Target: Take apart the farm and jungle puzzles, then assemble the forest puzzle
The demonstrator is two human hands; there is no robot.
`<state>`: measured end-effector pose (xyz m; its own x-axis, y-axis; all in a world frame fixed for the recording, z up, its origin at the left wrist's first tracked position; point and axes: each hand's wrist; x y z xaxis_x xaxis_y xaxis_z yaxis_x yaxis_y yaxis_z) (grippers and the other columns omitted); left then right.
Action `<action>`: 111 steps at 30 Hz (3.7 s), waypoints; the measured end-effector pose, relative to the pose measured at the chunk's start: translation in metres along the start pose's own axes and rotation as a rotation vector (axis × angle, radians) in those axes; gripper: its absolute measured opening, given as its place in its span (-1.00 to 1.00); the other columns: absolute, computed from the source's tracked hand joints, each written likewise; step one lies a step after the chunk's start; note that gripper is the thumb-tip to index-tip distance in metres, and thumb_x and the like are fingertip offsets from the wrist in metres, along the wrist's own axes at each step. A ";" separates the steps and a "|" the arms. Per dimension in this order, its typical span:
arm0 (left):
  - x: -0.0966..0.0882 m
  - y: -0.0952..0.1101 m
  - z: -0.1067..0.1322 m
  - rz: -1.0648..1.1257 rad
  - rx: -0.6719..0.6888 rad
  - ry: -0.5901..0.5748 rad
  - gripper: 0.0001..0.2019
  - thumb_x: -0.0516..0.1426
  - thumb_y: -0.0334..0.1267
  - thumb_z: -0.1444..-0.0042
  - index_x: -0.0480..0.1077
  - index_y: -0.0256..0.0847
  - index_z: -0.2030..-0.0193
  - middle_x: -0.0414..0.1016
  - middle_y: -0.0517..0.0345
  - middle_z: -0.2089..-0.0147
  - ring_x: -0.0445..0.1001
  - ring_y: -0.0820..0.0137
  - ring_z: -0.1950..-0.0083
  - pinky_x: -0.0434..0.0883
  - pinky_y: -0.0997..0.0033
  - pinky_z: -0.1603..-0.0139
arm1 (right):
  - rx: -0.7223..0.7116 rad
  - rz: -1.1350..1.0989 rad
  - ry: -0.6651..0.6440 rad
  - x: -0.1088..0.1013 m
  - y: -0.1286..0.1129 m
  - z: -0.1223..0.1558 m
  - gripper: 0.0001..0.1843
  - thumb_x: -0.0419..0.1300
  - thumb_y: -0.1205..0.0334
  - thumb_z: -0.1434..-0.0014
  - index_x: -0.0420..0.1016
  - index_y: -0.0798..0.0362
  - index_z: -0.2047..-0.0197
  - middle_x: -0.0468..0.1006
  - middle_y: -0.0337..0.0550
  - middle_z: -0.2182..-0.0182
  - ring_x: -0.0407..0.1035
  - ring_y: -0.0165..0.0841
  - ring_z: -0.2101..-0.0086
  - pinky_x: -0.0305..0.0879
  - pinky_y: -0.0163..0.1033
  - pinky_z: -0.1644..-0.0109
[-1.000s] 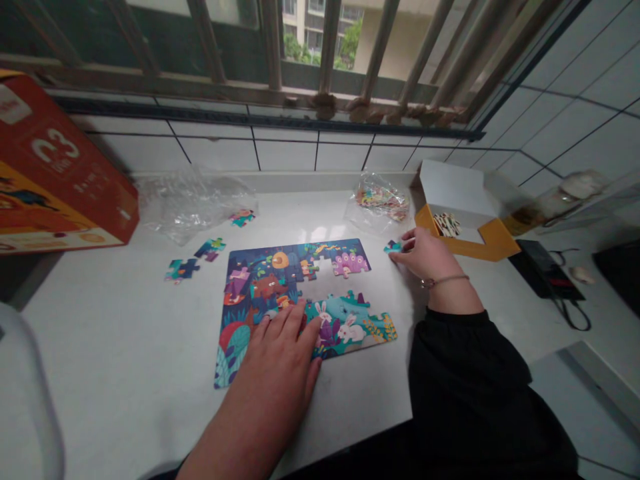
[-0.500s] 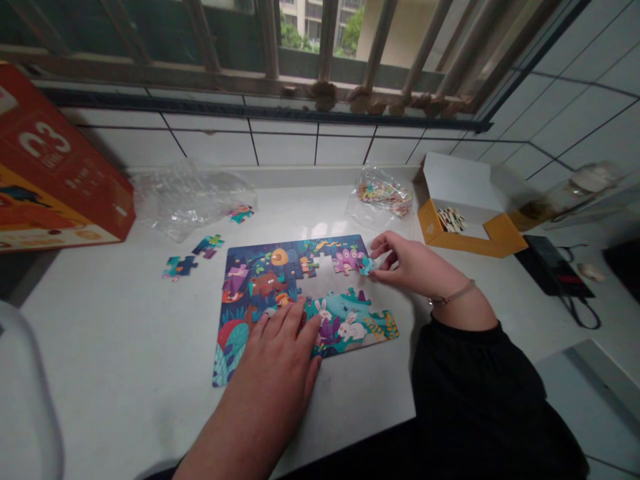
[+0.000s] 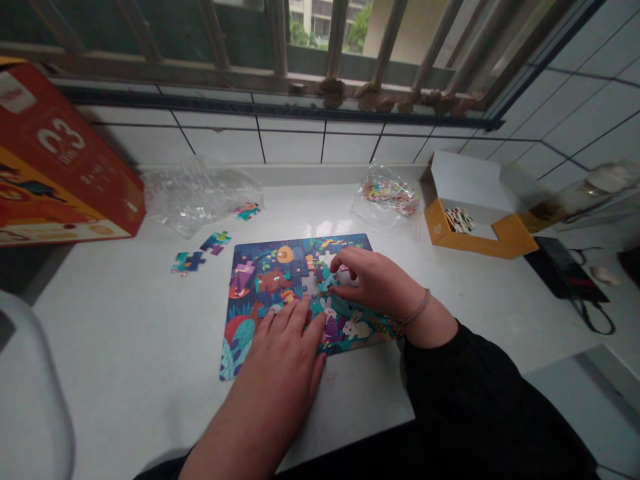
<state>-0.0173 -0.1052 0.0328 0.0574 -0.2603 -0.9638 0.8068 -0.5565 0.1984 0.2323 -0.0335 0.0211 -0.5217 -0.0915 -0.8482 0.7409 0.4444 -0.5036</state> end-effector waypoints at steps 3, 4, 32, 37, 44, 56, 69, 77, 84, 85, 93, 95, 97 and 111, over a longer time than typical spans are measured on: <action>-0.003 0.001 0.000 0.005 0.010 -0.006 -0.44 0.25 -0.32 -0.38 0.48 -0.14 -0.51 0.35 -0.33 -0.64 0.40 -0.26 -0.59 0.41 -0.45 -0.53 | 0.002 -0.003 -0.012 0.000 0.002 -0.001 -0.68 0.50 0.33 -0.25 0.54 -0.02 0.00 0.64 -0.13 0.08 0.44 -0.31 0.26 0.34 -0.19 0.12; -0.003 0.001 0.000 0.007 0.011 -0.009 -0.44 0.25 -0.32 -0.38 0.48 -0.14 -0.51 0.35 -0.33 -0.64 0.40 -0.26 -0.60 0.40 -0.45 -0.54 | 0.006 -0.004 -0.015 0.000 0.003 -0.001 -0.67 0.50 0.35 -0.24 0.54 -0.02 0.00 0.64 -0.14 0.09 0.44 -0.31 0.26 0.34 -0.20 0.12; -0.005 0.001 -0.001 0.042 -0.002 -0.029 -0.44 0.25 -0.32 -0.39 0.48 -0.15 -0.51 0.30 -0.32 -0.67 0.35 -0.27 -0.62 0.37 -0.46 -0.56 | 0.140 0.062 0.170 -0.016 0.019 0.006 -0.90 0.36 0.22 -0.45 0.71 -0.01 0.01 0.69 -0.12 0.17 0.49 -0.28 0.25 0.42 -0.17 0.06; -0.003 0.001 -0.001 0.054 -0.013 -0.013 -0.43 0.27 -0.31 -0.38 0.48 -0.11 -0.51 0.32 -0.28 -0.66 0.35 -0.25 -0.63 0.36 -0.45 -0.57 | -0.007 -0.065 -0.007 -0.011 0.018 0.006 -0.96 0.44 0.27 -0.39 0.74 -0.03 0.10 0.66 -0.18 0.21 0.47 -0.35 0.29 0.38 -0.23 0.14; -0.003 0.001 -0.001 0.022 0.003 -0.024 -0.44 0.25 -0.32 -0.39 0.48 -0.14 -0.52 0.31 -0.33 -0.66 0.37 -0.26 -0.62 0.39 -0.45 -0.55 | -0.066 -0.090 -0.110 -0.003 0.020 0.003 -0.92 0.46 0.30 -0.39 0.81 -0.07 0.09 0.70 -0.15 0.16 0.54 -0.31 0.19 0.45 -0.21 0.05; 0.001 0.000 -0.001 0.026 -0.003 -0.009 -0.44 0.27 -0.28 -0.38 0.48 -0.09 -0.50 0.34 -0.28 -0.65 0.40 -0.26 -0.60 0.40 -0.48 -0.55 | -0.021 -0.032 -0.153 -0.001 0.018 -0.001 -0.95 0.48 0.32 -0.38 0.81 -0.02 0.13 0.76 -0.15 0.22 0.56 -0.30 0.21 0.41 -0.20 0.04; -0.003 -0.027 -0.006 0.176 0.046 0.373 -0.76 0.17 -0.24 -0.48 0.57 -0.19 -0.17 0.56 -0.27 -0.39 0.51 -0.13 -0.45 0.46 -0.34 -0.51 | -0.003 -0.060 -0.201 0.001 0.021 -0.001 -0.87 0.42 0.34 -0.38 0.83 -0.06 0.12 0.81 -0.17 0.23 0.61 -0.30 0.25 0.41 -0.21 0.09; -0.017 -0.136 -0.009 0.039 -0.394 0.499 -0.66 0.04 -0.29 -0.40 0.51 -0.27 -0.20 0.64 -0.28 -0.23 0.58 -0.09 -0.32 0.48 -0.18 -0.44 | 0.004 -0.031 -0.003 -0.002 0.022 0.002 -0.88 0.37 0.30 -0.40 0.79 -0.05 0.12 0.76 -0.19 0.28 0.56 -0.32 0.30 0.34 -0.24 0.17; -0.011 -0.188 -0.020 -0.013 -0.549 0.360 -0.42 0.05 -0.28 -0.41 0.35 -0.45 -0.51 0.44 -0.45 -0.53 0.41 -0.15 -0.56 0.31 -0.14 -0.61 | 0.008 -0.030 0.020 -0.002 0.016 0.001 -0.87 0.33 0.25 -0.40 0.76 -0.04 0.14 0.74 -0.20 0.32 0.51 -0.33 0.34 0.28 -0.24 0.20; -0.011 -0.190 -0.022 -0.008 -0.577 0.346 -0.40 0.05 -0.27 -0.42 0.32 -0.44 -0.54 0.45 -0.43 -0.53 0.42 -0.16 -0.55 0.34 -0.14 -0.59 | 0.010 -0.031 0.020 -0.003 0.016 0.001 -0.87 0.33 0.23 -0.41 0.76 -0.05 0.15 0.74 -0.20 0.33 0.51 -0.33 0.35 0.27 -0.24 0.21; -0.022 -0.193 -0.017 -0.103 -0.755 0.262 -0.42 0.11 -0.07 -0.44 0.42 -0.34 -0.47 0.59 -0.43 -0.31 0.54 -0.23 -0.37 0.49 -0.14 -0.38 | 0.064 -0.047 0.065 -0.002 0.022 0.002 -0.83 0.30 0.16 -0.44 0.75 -0.04 0.12 0.78 -0.16 0.26 0.58 -0.28 0.27 0.32 -0.22 0.15; -0.025 -0.191 -0.014 -0.091 -0.783 0.207 -0.43 0.12 -0.03 -0.44 0.46 -0.39 -0.41 0.65 -0.44 -0.22 0.59 -0.22 -0.30 0.49 -0.11 -0.37 | 0.067 -0.045 0.062 -0.002 0.022 0.002 -0.82 0.30 0.15 -0.44 0.75 -0.04 0.12 0.78 -0.16 0.25 0.59 -0.27 0.26 0.32 -0.21 0.14; -0.026 -0.190 -0.013 -0.093 -0.797 0.194 -0.45 0.12 -0.01 -0.43 0.51 -0.39 -0.35 0.67 -0.43 -0.17 0.61 -0.22 -0.26 0.51 -0.11 -0.34 | 0.069 -0.045 0.062 -0.003 0.023 0.002 -0.82 0.30 0.15 -0.44 0.75 -0.04 0.11 0.78 -0.16 0.26 0.59 -0.27 0.26 0.32 -0.20 0.14; -0.023 -0.190 -0.007 -0.029 -0.809 0.329 -0.67 0.23 0.03 -0.36 0.59 -0.21 0.02 0.68 -0.32 0.07 0.66 -0.16 -0.05 0.57 -0.10 -0.12 | -0.298 0.059 0.027 0.058 -0.061 -0.018 -0.62 0.39 0.10 -0.50 0.60 0.01 -0.29 0.71 0.08 -0.18 0.51 -0.04 -0.14 0.39 0.06 -0.24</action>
<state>-0.1678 0.0115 0.0159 0.0969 0.0557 -0.9937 0.9731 0.2042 0.1063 0.1492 -0.0495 0.0054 -0.4960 -0.0357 -0.8676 0.6155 0.6904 -0.3802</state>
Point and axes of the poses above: each hand's wrist, its own z-axis away from the middle knuckle, its own x-axis out of the palm, y = z × x
